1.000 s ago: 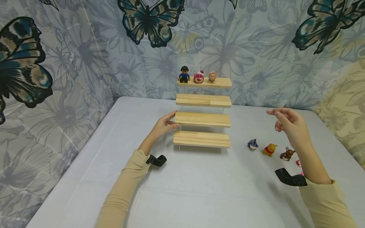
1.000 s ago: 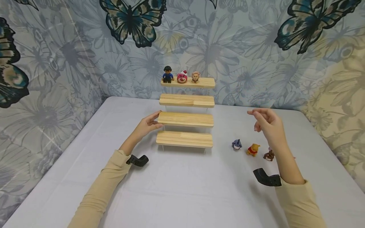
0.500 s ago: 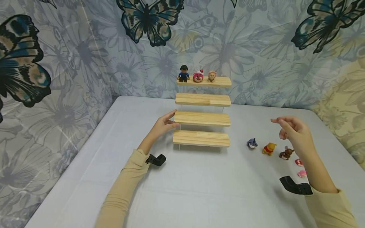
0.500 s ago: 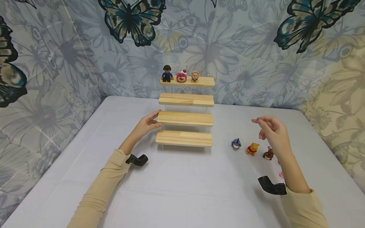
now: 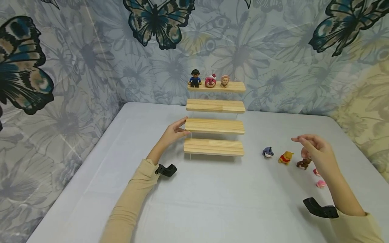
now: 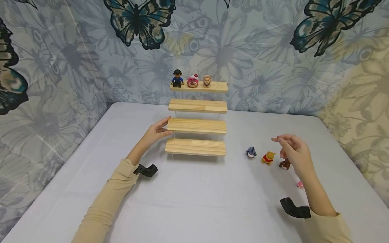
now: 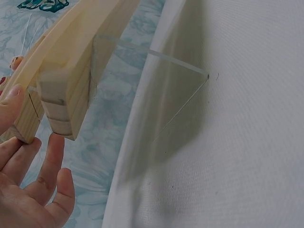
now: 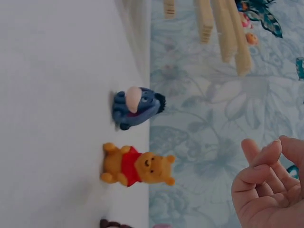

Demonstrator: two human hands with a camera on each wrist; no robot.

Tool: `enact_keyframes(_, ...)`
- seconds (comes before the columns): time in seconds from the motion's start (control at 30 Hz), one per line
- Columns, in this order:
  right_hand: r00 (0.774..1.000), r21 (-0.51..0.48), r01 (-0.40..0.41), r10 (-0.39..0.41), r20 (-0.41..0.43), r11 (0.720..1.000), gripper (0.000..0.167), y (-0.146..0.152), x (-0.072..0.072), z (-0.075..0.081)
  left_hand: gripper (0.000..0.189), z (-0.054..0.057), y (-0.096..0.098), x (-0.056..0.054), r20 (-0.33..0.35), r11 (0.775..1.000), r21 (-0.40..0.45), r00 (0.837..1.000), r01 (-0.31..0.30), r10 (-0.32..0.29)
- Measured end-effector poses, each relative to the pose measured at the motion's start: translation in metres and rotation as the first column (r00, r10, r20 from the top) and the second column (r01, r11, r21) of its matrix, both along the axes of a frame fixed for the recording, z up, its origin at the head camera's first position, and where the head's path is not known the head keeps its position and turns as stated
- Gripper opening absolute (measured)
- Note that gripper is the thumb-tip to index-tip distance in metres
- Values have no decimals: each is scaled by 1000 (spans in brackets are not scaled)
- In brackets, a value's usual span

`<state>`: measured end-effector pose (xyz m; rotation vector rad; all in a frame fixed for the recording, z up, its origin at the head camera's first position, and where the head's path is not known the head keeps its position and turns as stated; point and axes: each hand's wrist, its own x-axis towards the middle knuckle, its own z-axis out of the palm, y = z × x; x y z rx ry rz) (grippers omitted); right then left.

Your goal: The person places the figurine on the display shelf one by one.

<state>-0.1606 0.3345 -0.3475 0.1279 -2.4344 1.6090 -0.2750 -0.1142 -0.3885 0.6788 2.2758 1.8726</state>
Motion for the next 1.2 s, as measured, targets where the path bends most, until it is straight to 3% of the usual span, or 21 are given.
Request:
enact_keyframes(0.2, 999, 118, 26, -31, 39, 993, 21, 11, 14, -7, 64, 14, 2, 14, 9, 1000, -13, 1000, 10, -10)
enact_keyframes(0.53, 999, 72, 26, -28, 38, 997, 13, 23, 30, -19, 65, 19, 1, 14, 6, 1000, -19, 1000, -4, 4)
enact_keyframes(0.8, 998, 69, 29, -33, 50, 997, 13, 34, 45, -33, 67, -5, 3, -5, -20, 1000, -7, 1000, -2, 2)
enact_keyframes(1.07, 994, 99, 43, -53, 97, 994, 11, 37, 55, -41, 66, -6, 2, -4, -15, 1000, -19, 1000, -24, 24)
enact_keyframes(1.2, 995, 65, 27, -33, 93, 998, 19, 44, 58, -44, 65, -7, 3, -5, -23, 1000, -15, 999, -26, 26)
